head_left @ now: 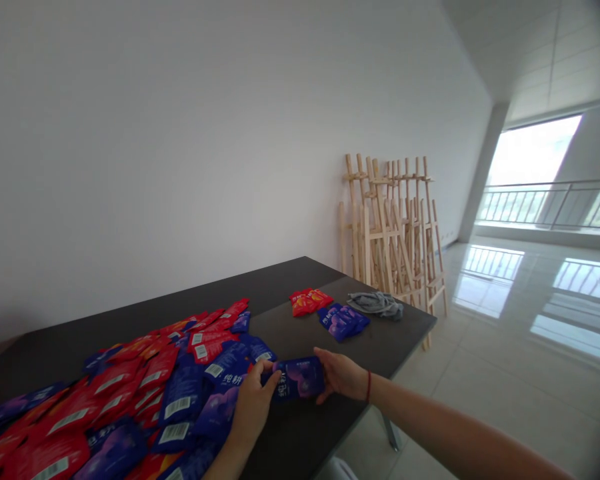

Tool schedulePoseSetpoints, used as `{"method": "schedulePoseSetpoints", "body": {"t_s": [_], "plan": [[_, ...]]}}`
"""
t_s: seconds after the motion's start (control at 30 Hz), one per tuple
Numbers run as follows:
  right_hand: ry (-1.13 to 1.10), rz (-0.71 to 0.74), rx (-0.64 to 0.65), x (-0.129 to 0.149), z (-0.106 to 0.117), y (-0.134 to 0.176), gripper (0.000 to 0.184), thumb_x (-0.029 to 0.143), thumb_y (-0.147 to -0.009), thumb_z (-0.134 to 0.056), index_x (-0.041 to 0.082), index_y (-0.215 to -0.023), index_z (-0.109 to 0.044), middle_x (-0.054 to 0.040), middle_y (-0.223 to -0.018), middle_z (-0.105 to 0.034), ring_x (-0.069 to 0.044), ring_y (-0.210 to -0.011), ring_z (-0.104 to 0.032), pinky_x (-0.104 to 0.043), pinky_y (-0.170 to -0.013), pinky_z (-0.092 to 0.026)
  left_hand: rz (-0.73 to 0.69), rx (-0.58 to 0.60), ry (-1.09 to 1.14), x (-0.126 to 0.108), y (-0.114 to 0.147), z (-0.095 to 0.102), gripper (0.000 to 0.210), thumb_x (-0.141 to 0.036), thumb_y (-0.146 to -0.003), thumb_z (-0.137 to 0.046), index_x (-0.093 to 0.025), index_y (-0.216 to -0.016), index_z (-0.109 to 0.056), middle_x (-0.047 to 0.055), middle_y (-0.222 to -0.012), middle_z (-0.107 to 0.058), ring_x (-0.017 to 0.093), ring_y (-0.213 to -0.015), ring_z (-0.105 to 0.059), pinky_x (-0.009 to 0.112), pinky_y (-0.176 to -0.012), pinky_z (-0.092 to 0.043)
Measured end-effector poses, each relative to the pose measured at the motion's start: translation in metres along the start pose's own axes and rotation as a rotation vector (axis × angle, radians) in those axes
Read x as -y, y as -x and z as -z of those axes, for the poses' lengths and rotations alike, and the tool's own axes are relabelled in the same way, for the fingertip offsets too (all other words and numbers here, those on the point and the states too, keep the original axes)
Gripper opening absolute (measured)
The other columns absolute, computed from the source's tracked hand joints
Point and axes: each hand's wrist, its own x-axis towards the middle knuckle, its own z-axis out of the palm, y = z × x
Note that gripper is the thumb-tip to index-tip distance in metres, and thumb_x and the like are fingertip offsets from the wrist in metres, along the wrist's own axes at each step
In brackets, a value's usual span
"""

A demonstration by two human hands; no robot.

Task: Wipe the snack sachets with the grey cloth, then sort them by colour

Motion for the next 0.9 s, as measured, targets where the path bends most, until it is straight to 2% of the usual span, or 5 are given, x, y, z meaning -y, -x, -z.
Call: {"method": "schedulePoseSetpoints", "body": {"t_s": [0.27, 0.47, 0.57, 0.8, 0.9], "plan": [[0.605, 0.083, -0.236, -0.003, 0.007, -0.016, 0.015, 0.026, -0.089, -0.049, 0.015, -0.083, -0.059, 0.0005, -0.062, -0.06, -0.01, -0.05, -0.055, -0.019, -0.046, -0.042, 0.099, 0.135, -0.095, 0.009, 0.001, -0.005, 0.035, -0.051, -0.083, -0.038, -0.022, -0.081, -0.056, -0.006, -0.05, -0.051, 0.018, -0.047, -0.054, 0.031, -0.055, -0.044], [0.757, 0.126, -0.265, 0.002, 0.01, -0.013, 0.015, 0.018, -0.086, -0.053, 0.015, -0.074, -0.062, 0.0001, -0.062, -0.059, -0.012, -0.056, -0.055, -0.021, -0.051, -0.041, -0.255, 0.005, -0.462, 0.01, 0.008, -0.004, 0.034, -0.028, -0.086, -0.041, -0.021, -0.114, -0.059, 0.008, -0.105, -0.067, 0.025, -0.1, -0.063, 0.045, -0.092, -0.046], [0.831, 0.117, -0.267, 0.004, 0.002, -0.013, 0.012, 0.018, -0.084, -0.054, 0.015, -0.083, -0.066, -0.0015, -0.069, -0.064, -0.013, -0.06, -0.058, -0.021, -0.053, -0.042, -0.397, 0.128, -0.516, 0.009, 0.013, -0.01, 0.032, -0.028, -0.087, -0.046, -0.024, -0.116, -0.061, 0.008, -0.122, -0.063, 0.024, -0.117, -0.056, 0.045, -0.104, -0.041], [1.066, 0.047, -0.231, 0.019, -0.018, -0.004, 0.038, 0.018, -0.09, -0.044, 0.017, -0.124, -0.06, -0.0091, -0.1, -0.071, -0.018, -0.075, -0.068, -0.028, -0.07, -0.05, -0.342, 0.338, -0.558, 0.018, 0.017, -0.018, 0.05, -0.012, -0.08, -0.05, -0.023, -0.129, -0.055, 0.007, -0.13, -0.062, 0.022, -0.12, -0.057, 0.038, -0.105, -0.045], [1.186, 0.242, -0.169, 0.026, -0.021, 0.011, 0.04, 0.038, -0.095, -0.045, 0.019, -0.127, -0.058, -0.0123, -0.12, -0.065, -0.022, -0.103, -0.063, -0.032, -0.089, -0.047, -0.337, 0.337, -0.548, 0.018, 0.014, -0.015, 0.047, -0.01, -0.085, -0.039, -0.024, -0.126, -0.058, 0.006, -0.123, -0.067, 0.019, -0.114, -0.062, 0.035, -0.1, -0.048]]}}
